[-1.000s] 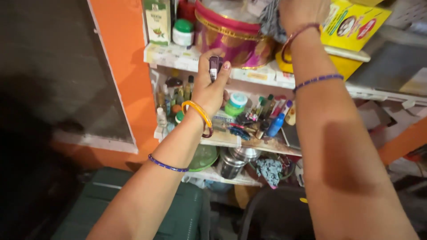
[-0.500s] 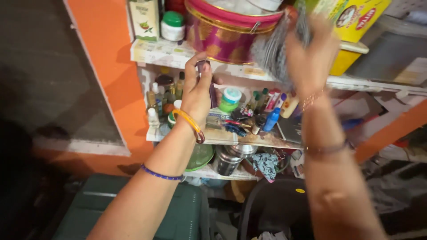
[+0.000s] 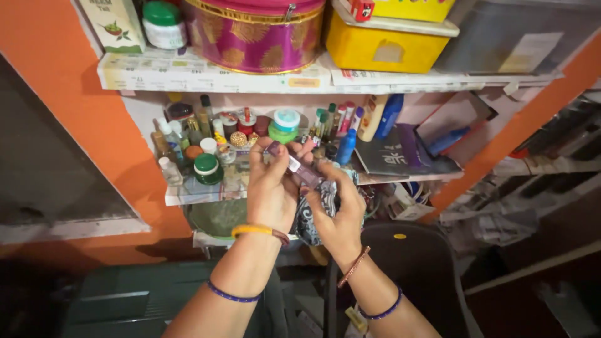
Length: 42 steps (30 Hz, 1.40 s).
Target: Sort small objects from a cloth onto a tray and then organize items on a shelf.
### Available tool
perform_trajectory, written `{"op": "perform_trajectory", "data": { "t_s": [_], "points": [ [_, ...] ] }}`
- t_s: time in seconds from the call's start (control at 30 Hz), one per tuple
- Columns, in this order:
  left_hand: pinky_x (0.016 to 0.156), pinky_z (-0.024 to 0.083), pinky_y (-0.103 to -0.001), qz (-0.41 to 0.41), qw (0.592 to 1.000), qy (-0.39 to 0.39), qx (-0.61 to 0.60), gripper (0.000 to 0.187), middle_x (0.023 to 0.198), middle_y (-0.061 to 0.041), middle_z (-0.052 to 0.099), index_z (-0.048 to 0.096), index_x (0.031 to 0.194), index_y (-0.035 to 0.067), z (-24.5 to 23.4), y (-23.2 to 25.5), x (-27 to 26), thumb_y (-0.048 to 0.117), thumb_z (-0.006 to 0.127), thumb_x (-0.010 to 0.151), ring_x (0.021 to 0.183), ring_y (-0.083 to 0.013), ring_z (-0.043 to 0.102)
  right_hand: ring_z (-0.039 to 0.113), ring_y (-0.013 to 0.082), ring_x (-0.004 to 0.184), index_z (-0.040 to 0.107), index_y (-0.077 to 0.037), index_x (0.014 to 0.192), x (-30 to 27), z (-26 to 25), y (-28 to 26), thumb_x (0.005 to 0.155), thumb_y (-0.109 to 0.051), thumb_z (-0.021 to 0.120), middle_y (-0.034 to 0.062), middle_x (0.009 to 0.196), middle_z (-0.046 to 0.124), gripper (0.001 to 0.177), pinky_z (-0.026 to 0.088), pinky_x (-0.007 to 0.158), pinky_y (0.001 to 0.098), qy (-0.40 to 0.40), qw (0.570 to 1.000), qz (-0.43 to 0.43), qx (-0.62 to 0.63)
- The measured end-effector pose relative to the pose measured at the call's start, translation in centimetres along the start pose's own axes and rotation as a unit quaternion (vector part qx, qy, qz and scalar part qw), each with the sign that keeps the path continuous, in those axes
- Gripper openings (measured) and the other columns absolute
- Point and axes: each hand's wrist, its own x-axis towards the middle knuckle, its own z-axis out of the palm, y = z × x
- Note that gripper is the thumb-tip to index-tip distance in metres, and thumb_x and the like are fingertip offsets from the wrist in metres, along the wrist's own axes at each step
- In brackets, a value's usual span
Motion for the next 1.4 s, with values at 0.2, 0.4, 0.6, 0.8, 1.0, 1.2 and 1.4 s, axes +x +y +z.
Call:
{"op": "perform_trajectory", "data": {
  "t_s": [0.2,0.4,0.6,0.8,1.0,1.2,1.4],
  "points": [
    [0.085,0.057,-0.041,-0.032,0.999,-0.016,0.032,0.031,0.102,-0.012,0.066,0.044,0.124,0.015,1.5,2.3,-1.5,0.007,0.061,0.099,0.106,-0.0309,0.070,0.072,0.0288,0.099,0.066,-0.003,0.120,1.3,-0.7,-1.9,0.085,-0.002,0.078,0.0125,0.109,0.072,0.037,0.056,0.087,0.0355,0.027,0.981,-0.184,-0.059],
    [0.090,0.058,-0.037,0.004,0.993,-0.053,0.110,0.044,0.105,-0.009,0.067,0.046,0.137,0.013,1.9,4.8,-1.9,0.006,0.064,0.098,0.096,-0.0211,0.068,0.070,0.0318,0.100,0.067,-0.006,0.119,3.4,-1.1,-4.8,0.083,-0.003,0.080,0.0111,0.110,0.072,0.038,0.052,0.081,0.0396,0.032,0.953,-0.270,-0.136],
    [0.098,0.057,-0.032,0.027,0.972,-0.053,0.227,0.053,0.124,-0.007,0.067,0.049,0.148,0.009,2.8,8.5,-2.1,0.009,0.064,0.097,0.111,-0.0170,0.066,0.070,0.0315,0.101,0.067,-0.005,0.117,5.7,0.1,-7.6,0.084,-0.005,0.083,0.0118,0.112,0.072,0.036,0.051,0.080,0.0393,0.019,0.932,-0.330,-0.150],
    [0.098,0.053,-0.031,0.209,0.908,-0.055,0.359,0.049,0.130,-0.014,0.066,0.050,0.148,0.004,-0.4,10.2,3.6,0.007,0.063,0.100,0.115,-0.0194,0.063,0.071,0.0303,0.103,0.068,-0.005,0.119,10.0,3.4,-9.2,0.089,-0.003,0.082,0.0123,0.112,0.071,0.033,0.055,0.087,0.0385,0.026,0.926,-0.356,-0.123],
    [0.104,0.049,-0.042,0.408,0.699,0.051,0.585,0.036,0.132,-0.023,0.065,0.060,0.136,-0.004,-0.6,14.2,10.7,0.000,0.062,0.100,0.122,-0.0379,0.064,0.069,0.0347,0.103,0.069,-0.004,0.118,15.0,9.8,-8.8,0.090,-0.006,0.085,0.0134,0.111,0.071,0.032,0.055,0.088,0.0408,0.032,0.913,-0.397,-0.087],
    [0.098,0.050,-0.047,0.437,0.622,0.089,0.644,0.038,0.118,-0.026,0.068,0.065,0.122,-0.005,-3.4,14.8,16.3,-0.006,0.062,0.085,0.112,-0.0439,0.064,0.071,0.0354,0.098,0.068,-0.002,0.112,17.7,13.5,-7.6,0.088,-0.012,0.086,0.0147,0.106,0.072,0.031,0.056,0.086,0.0404,0.026,0.934,-0.348,-0.077],
    [0.097,0.051,-0.047,0.434,0.599,0.100,0.665,0.048,0.113,-0.026,0.069,0.066,0.122,-0.007,-2.8,15.0,15.7,-0.012,0.058,0.075,0.110,-0.0437,0.065,0.072,0.0369,0.097,0.071,0.001,0.114,21.3,14.8,-8.3,0.092,-0.017,0.085,0.0179,0.106,0.073,0.032,0.056,0.086,0.0418,0.010,0.937,-0.345,-0.056]
  ]
}}
